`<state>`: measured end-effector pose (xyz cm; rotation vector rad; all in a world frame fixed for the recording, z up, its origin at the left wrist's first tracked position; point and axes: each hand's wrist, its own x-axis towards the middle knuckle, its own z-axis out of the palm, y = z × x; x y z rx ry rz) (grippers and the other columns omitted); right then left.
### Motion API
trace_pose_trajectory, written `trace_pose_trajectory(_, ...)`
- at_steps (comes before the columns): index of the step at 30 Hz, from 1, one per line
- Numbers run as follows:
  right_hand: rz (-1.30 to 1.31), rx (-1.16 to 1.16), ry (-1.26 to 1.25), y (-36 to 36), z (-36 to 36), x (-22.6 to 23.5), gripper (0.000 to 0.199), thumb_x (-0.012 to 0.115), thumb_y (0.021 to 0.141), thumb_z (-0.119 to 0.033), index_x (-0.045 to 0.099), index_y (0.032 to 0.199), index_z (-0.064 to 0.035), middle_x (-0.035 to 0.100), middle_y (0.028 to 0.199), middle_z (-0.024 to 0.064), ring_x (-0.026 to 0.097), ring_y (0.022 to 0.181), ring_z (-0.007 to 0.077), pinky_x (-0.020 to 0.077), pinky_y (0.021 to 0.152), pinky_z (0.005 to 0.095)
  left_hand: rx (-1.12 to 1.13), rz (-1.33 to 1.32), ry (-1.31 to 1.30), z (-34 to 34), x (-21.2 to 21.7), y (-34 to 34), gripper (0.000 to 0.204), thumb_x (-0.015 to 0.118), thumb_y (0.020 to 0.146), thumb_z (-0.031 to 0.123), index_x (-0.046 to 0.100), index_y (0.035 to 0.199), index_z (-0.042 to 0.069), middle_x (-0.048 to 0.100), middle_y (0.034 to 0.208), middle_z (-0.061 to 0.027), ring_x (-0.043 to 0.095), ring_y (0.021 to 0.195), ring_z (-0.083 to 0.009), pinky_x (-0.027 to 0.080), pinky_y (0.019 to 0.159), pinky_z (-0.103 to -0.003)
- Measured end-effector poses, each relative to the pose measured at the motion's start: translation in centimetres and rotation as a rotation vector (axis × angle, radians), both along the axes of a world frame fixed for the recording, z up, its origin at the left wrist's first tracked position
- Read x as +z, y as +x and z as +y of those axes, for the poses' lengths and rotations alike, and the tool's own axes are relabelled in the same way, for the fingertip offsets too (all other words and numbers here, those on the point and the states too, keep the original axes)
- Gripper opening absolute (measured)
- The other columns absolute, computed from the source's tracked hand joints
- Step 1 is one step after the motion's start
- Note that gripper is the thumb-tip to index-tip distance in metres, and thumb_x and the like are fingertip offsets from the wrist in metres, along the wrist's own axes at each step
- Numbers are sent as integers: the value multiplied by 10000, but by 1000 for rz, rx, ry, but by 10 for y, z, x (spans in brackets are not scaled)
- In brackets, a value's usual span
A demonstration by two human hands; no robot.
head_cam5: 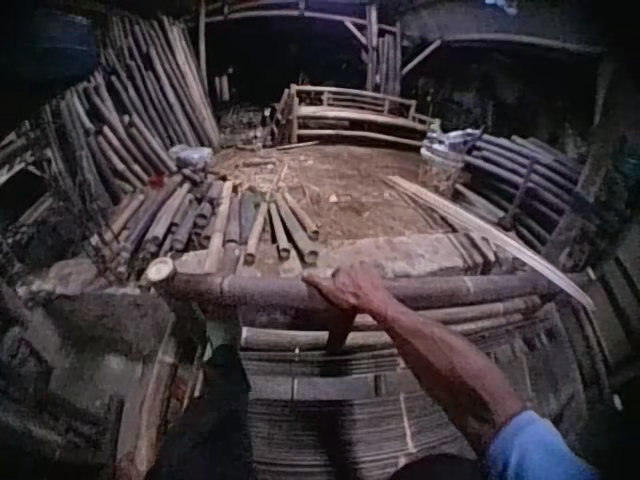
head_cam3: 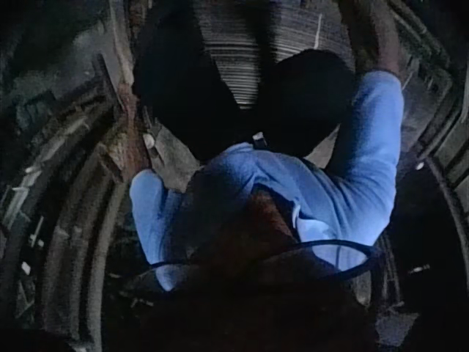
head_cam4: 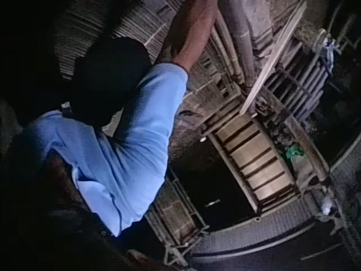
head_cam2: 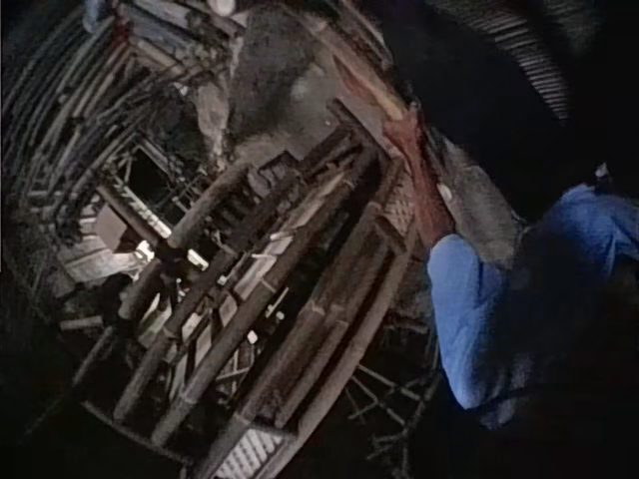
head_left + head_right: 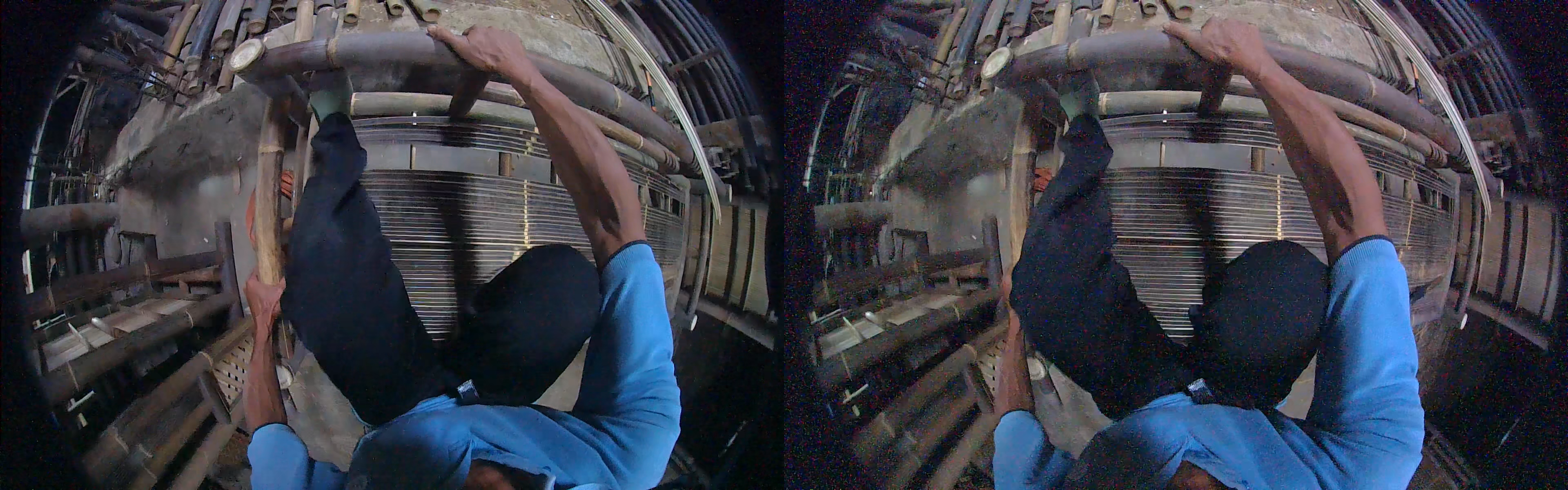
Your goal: The person weaves bamboo strips through a pre-constructed frame, using a knife to trim ends and a red cord to secure sections.
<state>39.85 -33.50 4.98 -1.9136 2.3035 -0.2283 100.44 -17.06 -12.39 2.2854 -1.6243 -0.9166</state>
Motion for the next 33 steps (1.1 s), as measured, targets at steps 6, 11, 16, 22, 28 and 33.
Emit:
trace_pose_trajectory(6, -4, -69, 106, 9, -5, -4, 1012, 278, 873, -866, 729, 1143, -1, 692, 1151, 283, 661, 1107, 441, 491, 965, 528, -89, -63, -83, -2, -22, 6, 507, 849, 743, 230, 671, 1165, 15, 740, 966, -196, 714, 877, -337, 544, 790, -440)
trace_pose_trajectory(11, 72, 28, -46, -1, -25, -31, 806, 330, 909, -808, 753, 1127, -157, 723, 1057, 231, 694, 981, 426, 524, 869, 531, -38, -6, -69, -9, -51, 18, 491, 837, 746, 225, 670, 1152, 5, 737, 963, -196, 715, 885, -333, 542, 795, -436)
trace_pose_trajectory(16, 69, -28, 115, 21, -28, -17, 598, 295, 962, -735, 576, 1366, -397, 697, 1142, 231, 691, 1004, 425, 529, 865, 512, 47, 173, -41, 1, -39, 22, 485, 831, 747, 227, 668, 1141, -5, 735, 956, -194, 713, 883, -330, 540, 795, -434)
trace_pose_trajectory(22, -29, -178, 180, 21, -13, 0, 850, 369, 908, -784, 688, 1222, -61, 676, 1138, 303, 665, 1011, 480, 490, 913, 549, -128, 7, -30, 11, 43, -54, 478, 815, 729, 204, 663, 1128, -11, 730, 937, -194, 708, 865, -328, 540, 795, -425)
trace_pose_trajectory(28, 86, -129, 133, 56, -10, 4, 697, 434, 975, -648, 649, 1275, -56, 708, 1090, 200, 672, 1013, 405, 517, 892, 479, -25, -58, -18, 24, 42, -33, 497, 807, 693, 186, 655, 1119, -21, 727, 916, -187, 709, 821, -334, 549, 783, -434)
trace_pose_trajectory(33, 77, 48, 141, 27, -9, -12, 550, 353, 1011, -600, 658, 1269, -222, 688, 1009, 281, 676, 977, 460, 516, 839, 546, -31, 20, 27, 17, 17, -24, 461, 802, 697, 195, 674, 1088, -13, 739, 901, -176, 720, 800, -316, 556, 756, -430)
